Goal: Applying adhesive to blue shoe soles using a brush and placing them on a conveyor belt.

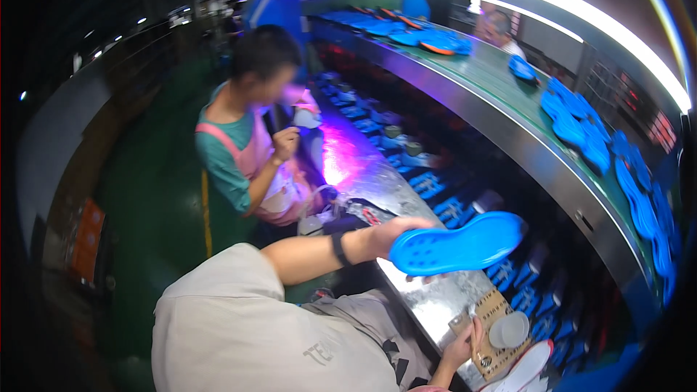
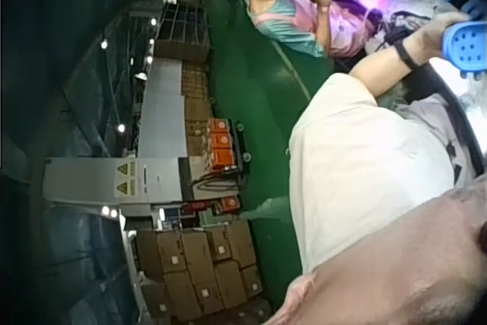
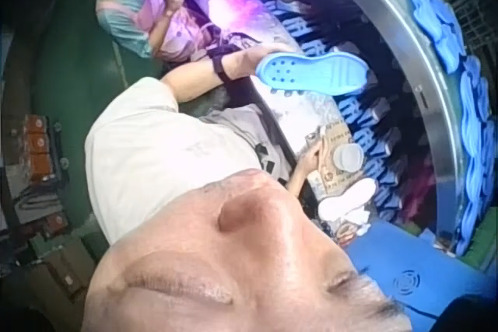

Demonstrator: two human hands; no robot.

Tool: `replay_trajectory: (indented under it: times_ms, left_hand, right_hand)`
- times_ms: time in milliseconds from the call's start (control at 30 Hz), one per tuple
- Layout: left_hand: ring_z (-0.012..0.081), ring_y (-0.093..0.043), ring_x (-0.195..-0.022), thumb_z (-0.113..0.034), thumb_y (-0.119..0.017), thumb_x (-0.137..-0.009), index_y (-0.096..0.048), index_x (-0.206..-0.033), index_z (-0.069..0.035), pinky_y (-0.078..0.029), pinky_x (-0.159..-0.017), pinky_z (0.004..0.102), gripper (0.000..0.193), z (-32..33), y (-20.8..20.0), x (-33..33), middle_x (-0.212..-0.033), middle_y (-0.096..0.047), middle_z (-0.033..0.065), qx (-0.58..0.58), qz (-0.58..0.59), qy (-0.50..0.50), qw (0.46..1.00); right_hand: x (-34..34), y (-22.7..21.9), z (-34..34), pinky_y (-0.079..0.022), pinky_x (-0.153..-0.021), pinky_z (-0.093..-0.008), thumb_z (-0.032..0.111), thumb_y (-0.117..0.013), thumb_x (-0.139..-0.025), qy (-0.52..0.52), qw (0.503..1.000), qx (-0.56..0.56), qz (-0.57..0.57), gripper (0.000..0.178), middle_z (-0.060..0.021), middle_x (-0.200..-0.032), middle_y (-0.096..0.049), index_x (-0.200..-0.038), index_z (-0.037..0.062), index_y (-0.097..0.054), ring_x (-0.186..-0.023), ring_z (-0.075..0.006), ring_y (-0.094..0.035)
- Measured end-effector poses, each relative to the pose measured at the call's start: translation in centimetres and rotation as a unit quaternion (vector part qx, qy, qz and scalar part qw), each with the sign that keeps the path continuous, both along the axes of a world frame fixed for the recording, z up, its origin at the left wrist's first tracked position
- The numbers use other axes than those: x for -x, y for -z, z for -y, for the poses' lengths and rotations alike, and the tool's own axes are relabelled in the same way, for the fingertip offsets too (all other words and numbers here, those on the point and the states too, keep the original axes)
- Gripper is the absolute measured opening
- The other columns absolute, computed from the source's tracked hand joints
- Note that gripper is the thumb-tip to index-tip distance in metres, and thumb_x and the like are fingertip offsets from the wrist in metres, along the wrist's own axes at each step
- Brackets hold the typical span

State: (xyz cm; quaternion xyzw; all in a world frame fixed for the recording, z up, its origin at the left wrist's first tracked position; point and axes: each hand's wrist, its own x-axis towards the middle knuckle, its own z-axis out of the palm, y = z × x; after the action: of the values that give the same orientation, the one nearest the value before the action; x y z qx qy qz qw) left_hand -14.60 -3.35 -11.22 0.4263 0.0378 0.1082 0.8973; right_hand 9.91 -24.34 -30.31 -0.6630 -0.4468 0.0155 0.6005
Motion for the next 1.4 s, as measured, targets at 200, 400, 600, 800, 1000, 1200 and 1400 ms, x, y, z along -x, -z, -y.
replay_trajectory:
  times_ms: [200,400,600,800,1000,1200,1400]
  left_hand:
    - [0.0395,-0.068,-0.091,-0.064,-0.023,-0.103,-0.048,-0.134,0.005,-0.060,-0.073,0.0440,0.080,-6.1,-15.8,-9.3,-0.119,-0.060,0.0259,0.112,0.265,-0.086,0.954]
    - [0.0355,-0.072,-0.090,-0.035,-0.057,-0.101,-0.056,-0.129,0.008,-0.062,-0.071,0.0410,0.051,-7.6,-14.9,-11.8,-0.116,-0.064,0.0263,-0.281,0.009,-0.306,0.910]
    - [0.0360,-0.069,-0.094,-0.024,-0.067,-0.086,-0.071,-0.104,0.002,-0.055,-0.084,0.0413,0.032,-14.7,-15.3,-9.9,-0.099,-0.070,0.0226,-0.680,-0.031,-0.575,0.455]
    - [0.0443,-0.064,-0.103,-0.051,-0.068,-0.086,-0.058,-0.120,0.010,-0.051,-0.094,0.0485,0.071,-21.2,-17.7,-12.2,-0.105,-0.067,0.0297,-0.760,-0.224,-0.472,0.387]
    - [0.0434,-0.063,-0.114,-0.058,-0.064,-0.086,-0.046,-0.139,0.011,-0.047,-0.101,0.0445,0.090,-26.4,-20.6,-15.0,-0.118,-0.064,0.0338,-0.784,-0.256,-0.268,0.497]
    - [0.0344,-0.062,-0.121,-0.017,-0.061,-0.080,-0.050,-0.145,-0.003,-0.048,-0.104,0.0394,0.068,-36.0,-21.0,-10.8,-0.131,-0.064,0.0226,-0.799,-0.240,-0.289,0.470]
    - [0.0392,-0.072,-0.096,-0.012,-0.064,-0.084,-0.076,-0.093,0.000,-0.060,-0.079,0.0457,0.018,-46.4,-21.4,-0.7,-0.102,-0.072,0.0233,-0.787,-0.528,-0.300,0.107]
  right_hand:
    - [0.1,-0.4,0.4,-0.044,-0.100,-0.0409,0.013,-0.051,-0.104,0.000,0.998,0.062,-0.032,0.030,-0.0206,-0.120,-0.064,-0.120,-0.0105,-0.061,-0.111,-0.0332,-0.060]
    - [0.6,-0.3,0.3,-0.045,-0.101,-0.0400,0.011,-0.050,-0.104,0.014,1.000,0.023,-0.016,0.028,-0.0201,-0.120,-0.064,-0.119,-0.0104,-0.061,-0.111,-0.0326,-0.059]
    - [0.9,-1.3,0.4,-0.047,-0.093,-0.0385,0.004,-0.053,-0.097,0.032,0.998,0.046,0.010,0.023,-0.0178,-0.107,-0.066,-0.113,-0.0087,-0.064,-0.102,-0.0308,-0.062]
    - [1.4,-2.3,0.0,-0.049,-0.091,-0.0403,0.005,-0.054,-0.096,0.044,0.998,0.046,0.031,0.024,-0.0190,-0.105,-0.066,-0.113,-0.0079,-0.065,-0.099,-0.0332,-0.063]
    - [1.6,-2.6,-0.3,-0.048,-0.081,-0.0454,0.005,-0.057,-0.094,0.037,0.998,0.041,0.016,0.022,-0.0227,-0.102,-0.067,-0.108,-0.0081,-0.066,-0.090,-0.0374,-0.063]
    - [1.0,-1.8,-0.5,-0.045,-0.093,-0.0443,0.008,-0.060,-0.096,0.035,0.996,0.066,0.038,0.025,-0.0214,-0.111,-0.065,-0.114,-0.0078,-0.066,-0.102,-0.0346,-0.060]
    - [0.6,-2.7,-0.6,-0.050,-0.075,-0.0436,0.002,-0.061,-0.087,0.057,0.997,0.044,0.038,0.021,-0.0204,-0.092,-0.066,-0.106,-0.0047,-0.068,-0.082,-0.0367,-0.063]
